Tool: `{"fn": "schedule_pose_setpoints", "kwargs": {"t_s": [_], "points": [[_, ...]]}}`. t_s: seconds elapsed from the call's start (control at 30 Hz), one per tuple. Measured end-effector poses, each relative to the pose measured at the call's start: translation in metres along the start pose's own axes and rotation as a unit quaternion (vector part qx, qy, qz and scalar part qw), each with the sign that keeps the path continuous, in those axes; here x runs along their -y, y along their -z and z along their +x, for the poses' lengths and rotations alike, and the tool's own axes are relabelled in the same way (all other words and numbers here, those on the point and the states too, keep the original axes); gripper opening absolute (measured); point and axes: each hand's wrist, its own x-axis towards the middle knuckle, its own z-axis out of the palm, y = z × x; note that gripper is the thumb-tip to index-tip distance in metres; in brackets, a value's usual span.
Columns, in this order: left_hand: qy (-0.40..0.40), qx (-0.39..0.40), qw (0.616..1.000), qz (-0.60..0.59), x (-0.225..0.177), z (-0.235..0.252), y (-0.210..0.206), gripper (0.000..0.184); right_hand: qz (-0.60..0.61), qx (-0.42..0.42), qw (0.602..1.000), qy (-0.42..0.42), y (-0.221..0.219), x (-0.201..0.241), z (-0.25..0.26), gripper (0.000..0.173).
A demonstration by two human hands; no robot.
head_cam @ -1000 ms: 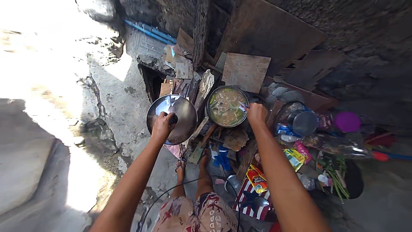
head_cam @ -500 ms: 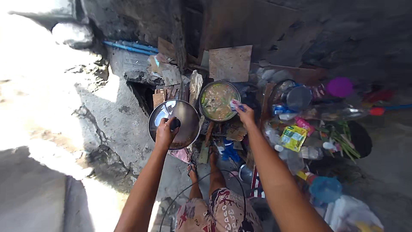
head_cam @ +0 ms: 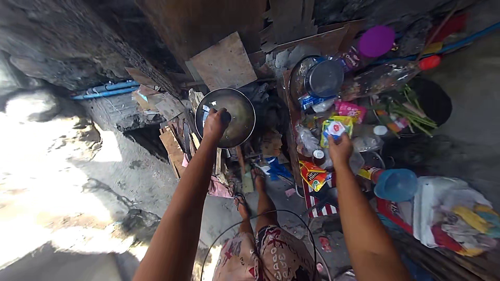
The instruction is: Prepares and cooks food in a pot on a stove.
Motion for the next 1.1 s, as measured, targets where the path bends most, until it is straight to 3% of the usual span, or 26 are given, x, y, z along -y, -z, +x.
{"fn": "schedule_pose_setpoints", "kwargs": {"t_s": [0.1, 0.23, 0.4, 0.53, 0.63, 0.73, 0.87, 1.0, 1.1], "points": [[0.004, 0.010, 1.000, 0.021, -0.003, 0.010, -0.008, 0.047, -0.059, 0.037, 0.997, -0.024, -0.009, -0.022, 0.019, 0.058], [0.002, 0.006, 0.999, 0.050, -0.005, 0.012, -0.014, 0.049, -0.036, -0.038, 0.998, -0.029, 0.000, -0.042, -0.009, 0.052], [0.033, 0.030, 0.996, 0.075, -0.013, 0.010, -0.013, 0.051, -0.027, -0.032, 0.999, -0.023, 0.025, -0.106, -0.104, 0.046], [0.070, 0.041, 0.989, 0.122, -0.017, 0.011, -0.014, 0.054, -0.060, -0.003, 0.995, -0.079, 0.038, -0.160, -0.188, 0.047], [0.065, 0.051, 0.987, 0.136, -0.022, -0.004, -0.006, 0.066, -0.065, 0.019, 0.989, -0.132, 0.044, -0.185, -0.243, 0.048], [0.017, 0.021, 0.993, 0.112, -0.030, -0.040, -0.005, 0.083, -0.038, 0.050, 0.973, -0.223, 0.048, -0.201, -0.291, 0.052], [-0.065, -0.001, 0.995, 0.069, -0.033, -0.118, -0.031, 0.083, -0.017, 0.111, 0.945, -0.307, 0.043, -0.221, -0.359, 0.056], [-0.142, 0.042, 0.988, 0.051, 0.002, -0.224, -0.054, 0.082, -0.030, 0.191, 0.927, -0.322, 0.031, -0.238, -0.425, 0.057], [-0.118, 0.065, 0.990, 0.045, 0.044, -0.302, -0.061, 0.082, -0.041, 0.232, 0.929, -0.287, 0.046, -0.243, -0.482, 0.056]]}}
